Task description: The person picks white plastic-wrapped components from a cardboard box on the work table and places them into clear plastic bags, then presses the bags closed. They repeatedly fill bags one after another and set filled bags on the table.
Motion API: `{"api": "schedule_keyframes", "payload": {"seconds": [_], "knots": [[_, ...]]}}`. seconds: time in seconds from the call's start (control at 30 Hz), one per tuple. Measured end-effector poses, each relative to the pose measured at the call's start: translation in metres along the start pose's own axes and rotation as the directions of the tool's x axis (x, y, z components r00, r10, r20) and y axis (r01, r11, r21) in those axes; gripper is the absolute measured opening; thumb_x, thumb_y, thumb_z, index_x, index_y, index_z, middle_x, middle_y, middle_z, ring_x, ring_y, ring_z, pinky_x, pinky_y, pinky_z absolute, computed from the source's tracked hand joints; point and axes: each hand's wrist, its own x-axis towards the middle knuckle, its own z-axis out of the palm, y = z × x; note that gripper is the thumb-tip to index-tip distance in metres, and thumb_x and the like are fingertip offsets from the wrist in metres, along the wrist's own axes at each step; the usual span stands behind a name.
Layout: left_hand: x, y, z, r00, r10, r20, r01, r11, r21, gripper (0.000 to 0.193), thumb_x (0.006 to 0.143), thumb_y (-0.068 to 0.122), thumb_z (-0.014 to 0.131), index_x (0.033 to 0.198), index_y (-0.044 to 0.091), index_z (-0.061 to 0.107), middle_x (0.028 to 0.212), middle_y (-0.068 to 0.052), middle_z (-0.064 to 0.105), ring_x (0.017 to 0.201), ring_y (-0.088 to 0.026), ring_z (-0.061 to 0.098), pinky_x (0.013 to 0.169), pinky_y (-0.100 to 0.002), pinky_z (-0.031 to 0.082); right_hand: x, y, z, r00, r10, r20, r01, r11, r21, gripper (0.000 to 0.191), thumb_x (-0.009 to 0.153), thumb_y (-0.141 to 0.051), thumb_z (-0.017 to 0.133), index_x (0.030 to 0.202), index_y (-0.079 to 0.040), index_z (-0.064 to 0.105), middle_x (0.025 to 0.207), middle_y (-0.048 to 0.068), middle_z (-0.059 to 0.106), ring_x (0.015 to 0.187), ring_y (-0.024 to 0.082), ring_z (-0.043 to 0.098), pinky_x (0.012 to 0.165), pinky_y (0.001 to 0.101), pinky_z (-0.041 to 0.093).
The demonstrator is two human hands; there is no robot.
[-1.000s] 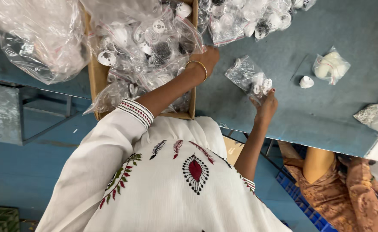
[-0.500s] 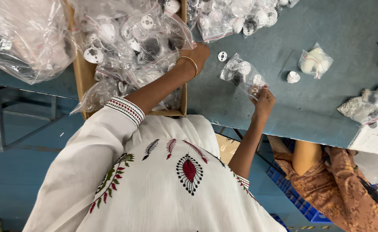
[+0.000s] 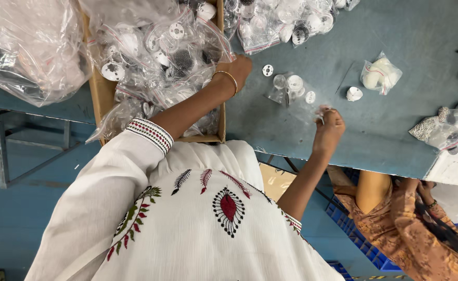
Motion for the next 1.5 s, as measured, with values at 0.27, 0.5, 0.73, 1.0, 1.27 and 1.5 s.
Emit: {"api": "schedule_keyframes", "payload": {"seconds": [0.27,0.5,0.73,1.0,1.27,1.5], "knots": [[-0.001,0.0,-0.004,0.999,0.023,0.03,-0.025,0.999,0.04,0.03,0.079,0.003,0.079,0.107,0.001,0.071,0.113,-0.018,0.071,0.111,-0.032,0.068,0.084,-0.041,0.059,-0.021,-0.04,0.024,0.886,-0.461,0.038,0.419,0.766,-0.488,0.016,0.097,-0.004,0.062,0.082,0.001,0.061,0.091,0.007,0.067,0.076,0.013,0.063,0.064,0.0272,0.05],[-0.002,-0.001,-0.003,1.0,0.015,0.006,-0.014,0.999,-0.039,0.034,0.078,0.002,0.078,0.11,0.002,0.068,0.121,-0.018,0.067,0.115,-0.034,0.065,0.084,-0.043,0.058,-0.028,-0.053,0.044,0.7,-0.701,0.138,0.504,0.347,-0.791,0.016,0.093,0.001,0.064,0.081,0.004,0.055,0.083,0.01,0.056,0.069,0.019,0.054,0.063,0.0339,0.046],[0.0,-0.001,0.003,1.0,0.008,-0.018,-0.009,0.999,-0.043,0.035,0.077,0.003,0.077,0.111,0.004,0.067,0.119,-0.015,0.066,0.116,-0.032,0.063,0.082,-0.044,0.058,-0.016,-0.055,0.017,0.653,-0.755,0.054,0.467,0.345,-0.814,0.025,0.093,0.002,0.066,0.077,0.004,0.047,0.074,0.011,0.048,0.066,0.022,0.044,0.062,0.0391,0.04],[-0.011,0.0,-0.008,0.999,0.049,-0.016,-0.05,0.998,-0.042,0.032,0.087,0.013,0.073,0.116,0.004,0.065,0.118,-0.014,0.069,0.116,-0.032,0.065,0.085,-0.046,0.058,-0.012,-0.067,-0.011,0.71,-0.68,-0.183,0.483,0.659,-0.577,0.02,0.093,0.001,0.058,0.074,0.0,0.053,0.067,0.005,0.056,0.06,0.012,0.052,0.056,0.0273,0.045],[-0.022,0.01,-0.053,0.968,0.218,-0.122,-0.202,0.396,-0.896,0.105,0.095,0.063,0.068,0.165,0.019,0.004,0.152,-0.026,0.042,0.126,-0.034,0.063,0.098,-0.041,0.054,-0.023,-0.047,0.029,0.918,-0.395,-0.025,0.379,0.896,-0.231,0.022,0.1,-0.011,0.063,0.079,-0.007,0.06,0.082,0.002,0.062,0.07,0.009,0.059,0.061,0.0261,0.051],[-0.031,0.021,-0.026,0.945,0.321,0.058,-0.034,0.271,-0.962,0.097,0.08,0.028,0.079,0.158,0.027,0.022,0.142,-0.016,0.049,0.11,-0.027,0.066,0.084,-0.038,0.058,-0.015,0.008,0.133,0.857,-0.135,0.498,0.054,0.983,0.173,0.033,0.113,-0.021,0.068,0.086,-0.005,0.058,0.082,-0.003,0.053,0.072,0.005,0.047,0.065,0.0256,0.037]]}}
